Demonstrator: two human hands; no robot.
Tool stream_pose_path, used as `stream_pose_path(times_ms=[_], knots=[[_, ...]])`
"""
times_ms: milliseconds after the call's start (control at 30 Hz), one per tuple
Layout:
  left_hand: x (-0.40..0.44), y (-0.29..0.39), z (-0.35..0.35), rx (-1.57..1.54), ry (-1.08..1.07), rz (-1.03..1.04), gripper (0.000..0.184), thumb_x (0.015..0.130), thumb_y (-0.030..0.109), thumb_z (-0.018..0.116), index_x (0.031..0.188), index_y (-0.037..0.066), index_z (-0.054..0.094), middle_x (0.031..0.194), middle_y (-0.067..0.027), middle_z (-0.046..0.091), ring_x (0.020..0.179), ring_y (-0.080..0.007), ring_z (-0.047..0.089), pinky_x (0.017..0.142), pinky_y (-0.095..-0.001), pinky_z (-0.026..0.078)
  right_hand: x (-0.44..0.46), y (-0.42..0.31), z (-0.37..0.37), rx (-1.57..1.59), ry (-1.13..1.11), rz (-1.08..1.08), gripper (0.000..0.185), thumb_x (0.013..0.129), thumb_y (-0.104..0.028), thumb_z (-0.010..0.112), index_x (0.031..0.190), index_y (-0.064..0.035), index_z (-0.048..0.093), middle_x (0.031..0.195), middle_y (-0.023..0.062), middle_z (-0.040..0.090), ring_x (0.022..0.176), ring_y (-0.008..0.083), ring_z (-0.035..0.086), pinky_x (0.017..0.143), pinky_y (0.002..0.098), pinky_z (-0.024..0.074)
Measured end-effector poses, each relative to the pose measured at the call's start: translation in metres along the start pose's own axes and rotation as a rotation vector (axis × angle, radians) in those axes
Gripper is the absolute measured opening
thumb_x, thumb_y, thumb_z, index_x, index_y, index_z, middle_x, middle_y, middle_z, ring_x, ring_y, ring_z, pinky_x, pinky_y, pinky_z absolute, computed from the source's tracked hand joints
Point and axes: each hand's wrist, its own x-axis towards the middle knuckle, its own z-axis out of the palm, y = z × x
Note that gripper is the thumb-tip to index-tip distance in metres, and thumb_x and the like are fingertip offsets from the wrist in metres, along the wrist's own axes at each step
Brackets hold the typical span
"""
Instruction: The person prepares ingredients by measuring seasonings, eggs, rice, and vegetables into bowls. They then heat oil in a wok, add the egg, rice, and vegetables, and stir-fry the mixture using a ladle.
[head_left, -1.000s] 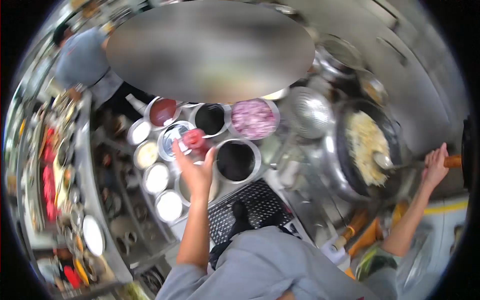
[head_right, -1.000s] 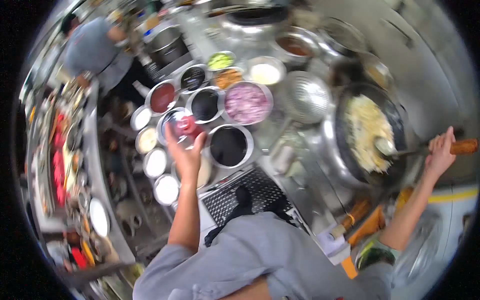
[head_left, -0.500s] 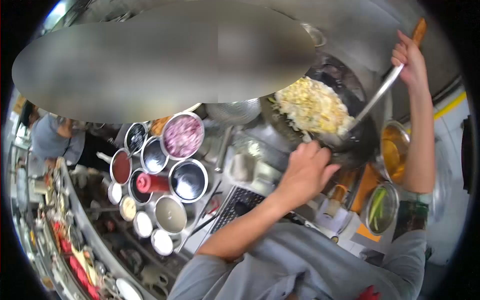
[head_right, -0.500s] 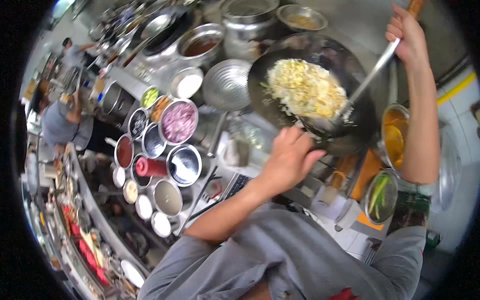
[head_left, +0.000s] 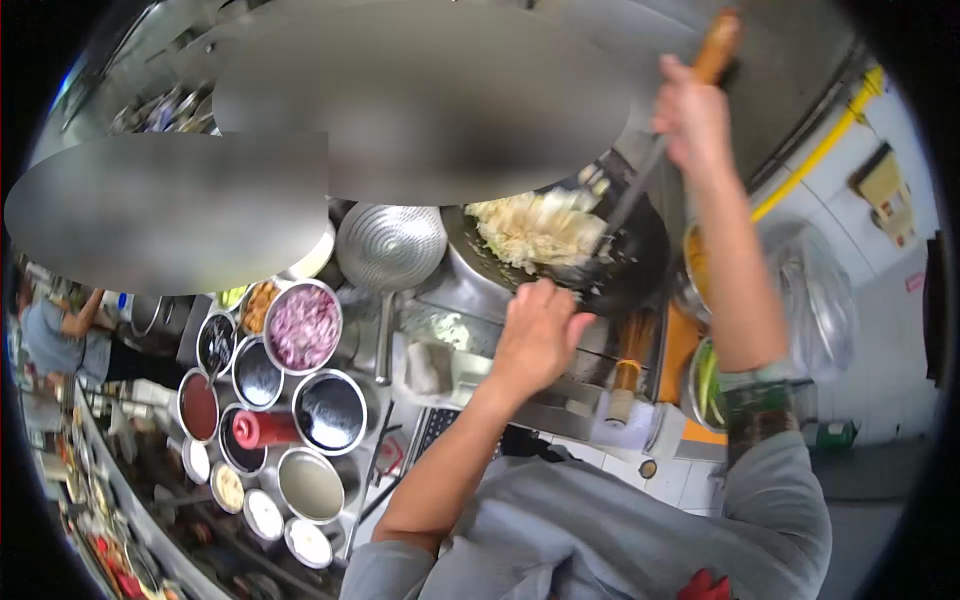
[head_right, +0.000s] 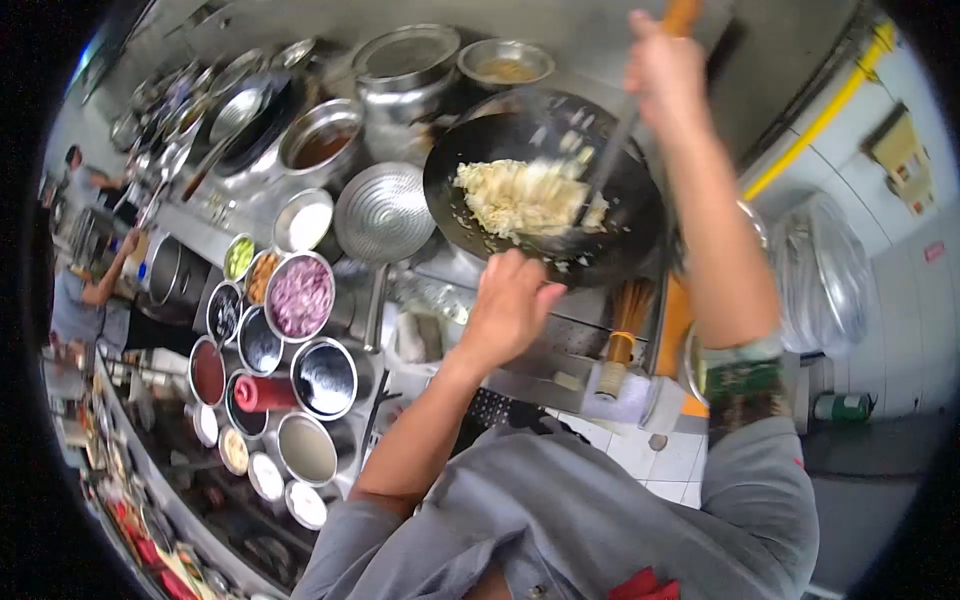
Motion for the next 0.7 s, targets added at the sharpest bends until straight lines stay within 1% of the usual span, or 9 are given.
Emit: stream_pose_path(times_ms=[100,200,300,467,533,600,633,667,700], knots=[[-0.032,-0.044,0.038,0.055,-0.007,0.004,0.022,0.087,0.020,0.068,0.091,0.002,0.057,0.098,-0.0191,0.053,0.095,-0.0396,0.051,0.080,-0.0479,0.043,-0.021,0.019,0.012,0.038,-0.008,-0.123,0.033,0.094,-0.024,0.067,0.070,-0.0143,0.045,0.052,-0.0060,0.032,0.039,0.0078,0.030,0.038,0.0282,0.0278],[-0.083,-0.027,0.007,0.035,-0.015,0.101,0.021,0.087,0.020,0.067,0.090,0.001,0.057,0.101,-0.0223,0.053,0.097,-0.0417,0.051,0.083,-0.0482,0.043,-0.035,-0.004,-0.023,0.229,-0.177,-0.175,0.032,0.092,-0.027,0.069,0.074,-0.0099,0.049,0.050,-0.0040,0.036,0.038,0.0094,0.033,0.036,0.0287,0.0299],[-0.039,-0.006,-0.022,0.116,-0.053,-0.002,0.021,0.086,0.018,0.068,0.089,0.001,0.057,0.098,-0.0210,0.053,0.095,-0.0414,0.051,0.082,-0.0480,0.043,-0.025,-0.014,-0.043,0.215,-0.178,-0.101,0.037,0.093,-0.030,0.068,0.072,-0.0131,0.044,0.052,-0.0054,0.034,0.038,0.0082,0.031,0.037,0.0286,0.0289],[0.020,-0.055,0.014,0.052,0.011,0.041,0.021,0.087,0.019,0.069,0.093,0.002,0.058,0.095,-0.0172,0.055,0.095,-0.0386,0.052,0.082,-0.0470,0.043,-0.006,-0.052,-0.051,0.307,-0.224,-0.237,0.037,0.096,-0.029,0.064,0.071,-0.0155,0.041,0.052,-0.0056,0.033,0.040,0.0078,0.029,0.042,0.0272,0.0261],[0.014,-0.049,0.000,0.094,0.057,0.048,0.034,0.086,0.019,0.070,0.113,0.003,0.060,0.117,-0.0207,0.057,0.115,-0.0396,0.052,0.098,-0.0476,0.042,0.001,-0.010,-0.051,0.386,-0.171,-0.217,0.035,0.096,-0.026,0.064,0.071,-0.0161,0.041,0.053,-0.0060,0.032,0.042,0.0075,0.028,0.042,0.0278,0.0250],[-0.028,-0.066,-0.029,0.328,0.309,-0.116,0.048,0.084,0.020,0.072,0.124,0.000,0.055,0.129,-0.0240,0.053,0.124,-0.0417,0.048,0.103,-0.0507,0.038,0.009,0.055,-0.047,0.342,-0.081,-0.076,0.030,0.098,-0.024,0.063,0.076,-0.0129,0.046,0.057,-0.0049,0.033,0.046,0.0082,0.031,0.045,0.0276,0.0258],[-0.052,-0.086,-0.051,0.469,0.339,-0.326,0.062,0.082,0.030,0.074,0.128,-0.005,0.050,0.131,-0.0247,0.051,0.127,-0.0410,0.045,0.103,-0.0566,0.035,0.014,0.074,-0.050,0.332,-0.013,-0.022,0.025,0.097,-0.023,0.064,0.080,-0.0119,0.049,0.058,-0.0050,0.035,0.047,0.0083,0.033,0.045,0.0275,0.0271],[-0.079,-0.104,-0.055,0.740,0.374,-0.603,0.067,0.085,0.033,0.071,0.134,-0.006,0.047,0.130,-0.0275,0.053,0.124,-0.0428,0.049,0.103,-0.0530,0.039,0.025,0.087,-0.060,0.374,-0.128,-0.074,0.021,0.095,-0.022,0.066,0.083,-0.0114,0.053,0.059,-0.0056,0.036,0.049,0.0083,0.035,0.046,0.0276,0.0296],[-0.095,-0.122,-0.058,0.580,0.235,-0.838,0.067,0.087,0.034,0.068,0.135,-0.007,0.046,0.128,-0.0290,0.055,0.122,-0.0439,0.052,0.103,-0.0506,0.041,0.012,0.071,-0.041,0.298,-0.009,-0.058,0.025,0.097,-0.022,0.063,0.078,-0.0125,0.050,0.059,-0.0050,0.034,0.048,0.0082,0.034,0.046,0.0277,0.0288]])
